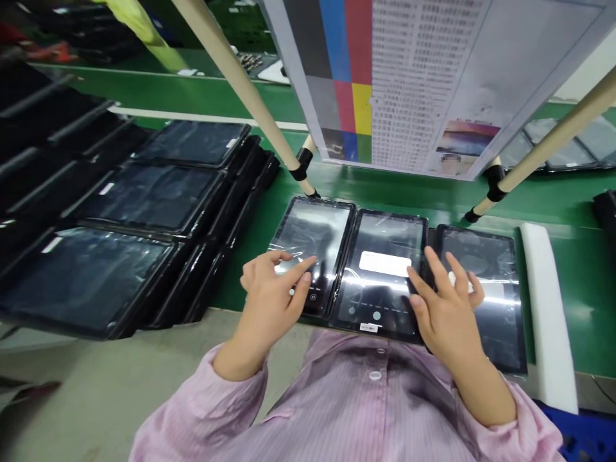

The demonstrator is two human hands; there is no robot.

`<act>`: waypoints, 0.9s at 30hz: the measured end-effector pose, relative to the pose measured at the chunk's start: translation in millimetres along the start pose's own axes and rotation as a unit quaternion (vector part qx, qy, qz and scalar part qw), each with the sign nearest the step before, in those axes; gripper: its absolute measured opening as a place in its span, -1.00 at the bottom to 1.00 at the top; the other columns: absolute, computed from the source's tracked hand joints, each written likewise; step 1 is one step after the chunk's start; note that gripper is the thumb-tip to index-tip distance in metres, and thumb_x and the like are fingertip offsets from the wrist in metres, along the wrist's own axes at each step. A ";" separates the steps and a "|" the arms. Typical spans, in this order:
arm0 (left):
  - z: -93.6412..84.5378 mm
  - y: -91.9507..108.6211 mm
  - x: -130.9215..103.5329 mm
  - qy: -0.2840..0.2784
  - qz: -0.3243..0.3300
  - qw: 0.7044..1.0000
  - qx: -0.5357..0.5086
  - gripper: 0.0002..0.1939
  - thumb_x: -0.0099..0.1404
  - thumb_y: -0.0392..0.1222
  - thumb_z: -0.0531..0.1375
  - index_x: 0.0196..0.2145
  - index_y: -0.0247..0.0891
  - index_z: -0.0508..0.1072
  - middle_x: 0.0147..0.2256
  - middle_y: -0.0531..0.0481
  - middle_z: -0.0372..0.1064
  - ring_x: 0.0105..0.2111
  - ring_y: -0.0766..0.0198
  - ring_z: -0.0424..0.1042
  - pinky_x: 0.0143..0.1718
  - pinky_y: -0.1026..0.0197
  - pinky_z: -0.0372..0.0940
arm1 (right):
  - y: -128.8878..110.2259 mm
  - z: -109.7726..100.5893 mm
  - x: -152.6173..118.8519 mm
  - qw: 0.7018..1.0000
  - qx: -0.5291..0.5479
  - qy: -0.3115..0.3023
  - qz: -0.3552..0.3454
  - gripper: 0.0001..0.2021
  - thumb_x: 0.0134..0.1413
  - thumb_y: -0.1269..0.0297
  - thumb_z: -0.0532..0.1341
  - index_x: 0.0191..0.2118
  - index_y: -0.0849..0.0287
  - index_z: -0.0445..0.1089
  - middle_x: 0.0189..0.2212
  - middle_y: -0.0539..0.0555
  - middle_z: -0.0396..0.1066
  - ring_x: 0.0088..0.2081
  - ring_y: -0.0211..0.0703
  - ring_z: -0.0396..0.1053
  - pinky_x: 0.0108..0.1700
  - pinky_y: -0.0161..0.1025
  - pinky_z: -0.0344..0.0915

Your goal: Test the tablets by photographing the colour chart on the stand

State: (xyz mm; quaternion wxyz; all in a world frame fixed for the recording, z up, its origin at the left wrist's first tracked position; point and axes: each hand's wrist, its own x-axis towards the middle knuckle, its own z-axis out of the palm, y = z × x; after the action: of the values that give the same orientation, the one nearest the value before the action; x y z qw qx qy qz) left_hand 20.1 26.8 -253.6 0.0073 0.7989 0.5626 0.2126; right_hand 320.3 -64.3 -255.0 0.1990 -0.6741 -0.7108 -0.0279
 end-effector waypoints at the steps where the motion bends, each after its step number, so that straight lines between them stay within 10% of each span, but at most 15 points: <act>1: 1.0 1.8 1.1 0.000 0.003 1.000 -0.002 -0.63 0.51 -0.20 0.12 0.09 -0.07 0.69 0.05 -0.34 0.29 0.06 -0.21 0.26 0.03 -0.24 0.26 | 3.1 -3.3 -2.8 1.000 0.011 0.021 0.003 -0.54 0.54 0.13 -0.04 0.26 0.01 0.51 0.53 0.10 0.03 0.49 0.46 0.00 0.37 0.53 0.06; 7: 8.8 6.0 7.6 -0.029 0.020 0.999 0.019 -0.62 0.51 -0.17 0.12 0.12 -0.07 0.67 0.08 -0.37 0.31 0.08 -0.28 0.28 0.02 -0.27 0.25 | 36.7 -31.0 -30.4 0.992 -0.018 0.105 0.074 -0.54 0.52 0.13 -0.04 0.16 0.05 0.58 0.49 0.12 0.12 0.46 0.49 0.09 0.36 0.61 0.10; 18: -4.3 -21.9 11.1 -0.006 -0.023 1.000 -0.011 -0.44 0.52 0.11 0.01 0.12 -0.24 0.64 0.08 -0.46 0.37 0.20 -0.42 0.33 0.21 -0.51 0.18 | 71.8 -38.1 -81.2 0.975 -0.032 0.084 0.203 -0.48 0.54 0.04 -0.07 0.09 0.03 0.64 0.48 0.11 0.16 0.49 0.39 0.04 0.44 0.48 0.08; 27: 0.3 -97.2 15.0 -0.128 -0.320 0.931 -0.117 -0.58 0.19 0.16 0.17 -0.07 -0.01 0.58 -0.09 -0.09 0.62 0.13 -0.22 0.54 0.30 -0.23 0.34 | 114.2 -28.9 -88.3 0.915 0.145 0.135 0.352 -0.35 0.40 -0.25 0.00 0.27 0.08 0.50 0.45 0.20 0.20 0.46 0.25 0.15 0.53 0.36 -0.04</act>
State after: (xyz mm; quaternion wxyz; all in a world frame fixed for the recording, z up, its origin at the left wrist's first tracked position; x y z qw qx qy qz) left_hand -62.7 76.0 -273.3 0.2403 0.5904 0.7540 0.1587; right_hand 439.1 -146.6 -282.8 0.3854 -0.8342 -0.3904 0.0565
